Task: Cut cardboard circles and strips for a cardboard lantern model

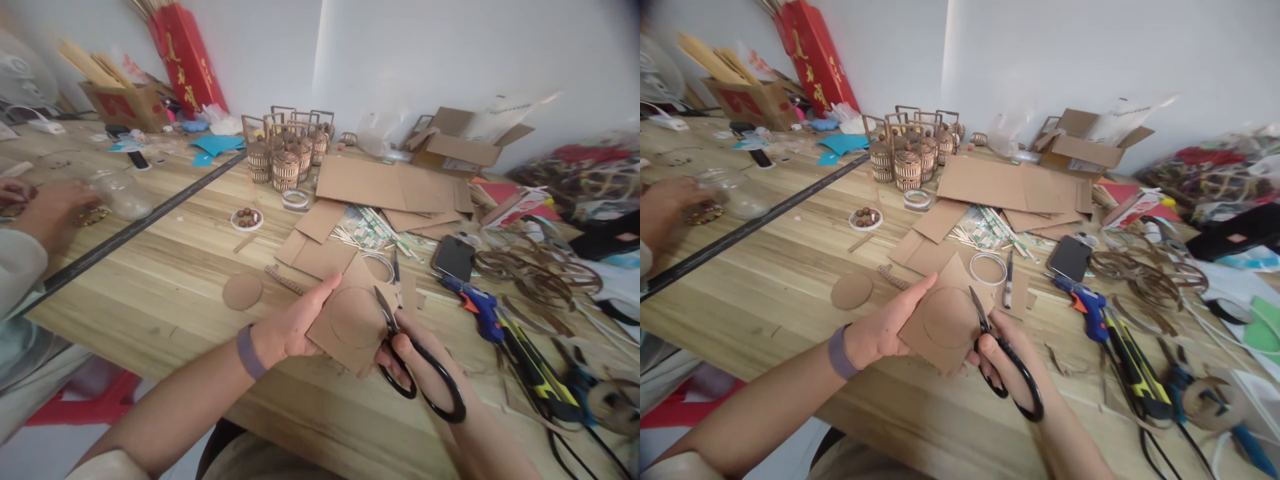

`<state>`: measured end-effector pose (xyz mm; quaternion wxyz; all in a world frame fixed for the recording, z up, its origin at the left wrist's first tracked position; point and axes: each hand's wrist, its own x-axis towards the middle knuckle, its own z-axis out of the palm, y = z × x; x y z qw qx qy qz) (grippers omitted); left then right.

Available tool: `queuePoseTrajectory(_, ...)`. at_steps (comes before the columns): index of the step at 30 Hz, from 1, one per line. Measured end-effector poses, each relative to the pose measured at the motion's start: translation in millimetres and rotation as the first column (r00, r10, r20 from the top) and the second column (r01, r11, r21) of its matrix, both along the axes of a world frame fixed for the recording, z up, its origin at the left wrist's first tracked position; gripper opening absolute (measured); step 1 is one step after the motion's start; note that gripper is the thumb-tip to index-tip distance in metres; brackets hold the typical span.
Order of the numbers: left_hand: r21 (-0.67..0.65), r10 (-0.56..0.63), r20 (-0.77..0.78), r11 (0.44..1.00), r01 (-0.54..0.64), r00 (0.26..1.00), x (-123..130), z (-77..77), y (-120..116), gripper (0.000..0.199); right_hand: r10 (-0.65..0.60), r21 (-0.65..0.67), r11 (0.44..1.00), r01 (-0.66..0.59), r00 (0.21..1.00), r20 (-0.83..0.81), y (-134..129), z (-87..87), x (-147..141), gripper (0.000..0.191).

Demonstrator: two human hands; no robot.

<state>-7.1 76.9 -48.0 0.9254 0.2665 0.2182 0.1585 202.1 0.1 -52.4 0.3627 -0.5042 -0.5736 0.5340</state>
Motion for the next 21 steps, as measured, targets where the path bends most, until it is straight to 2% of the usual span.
queuePoseTrajectory(6, -0.039, -0.042, -0.049, 0.998, 0.041, 0.998, -1, 7.4, -4, 0.085, 0.016, 0.016, 1.000, -0.016, 0.999, -0.051, 0, 4.2, -5, 0.058)
queuePoseTrajectory(12, -0.005, 0.056, -0.087, 0.998, -0.057, 0.995, -4, 15.3, -9, 0.079, 0.032, 0.021, 0.999, -0.032, 0.999, -0.023, 0, 9.9, -6, 0.066)
queuePoseTrajectory(21, 0.015, 0.051, -0.053, 0.999, -0.050, 0.997, -3, 19.5, -12, 0.076, 0.062, 0.016, 0.998, -0.062, 0.998, -0.030, 5, 13.7, -5, 0.064)
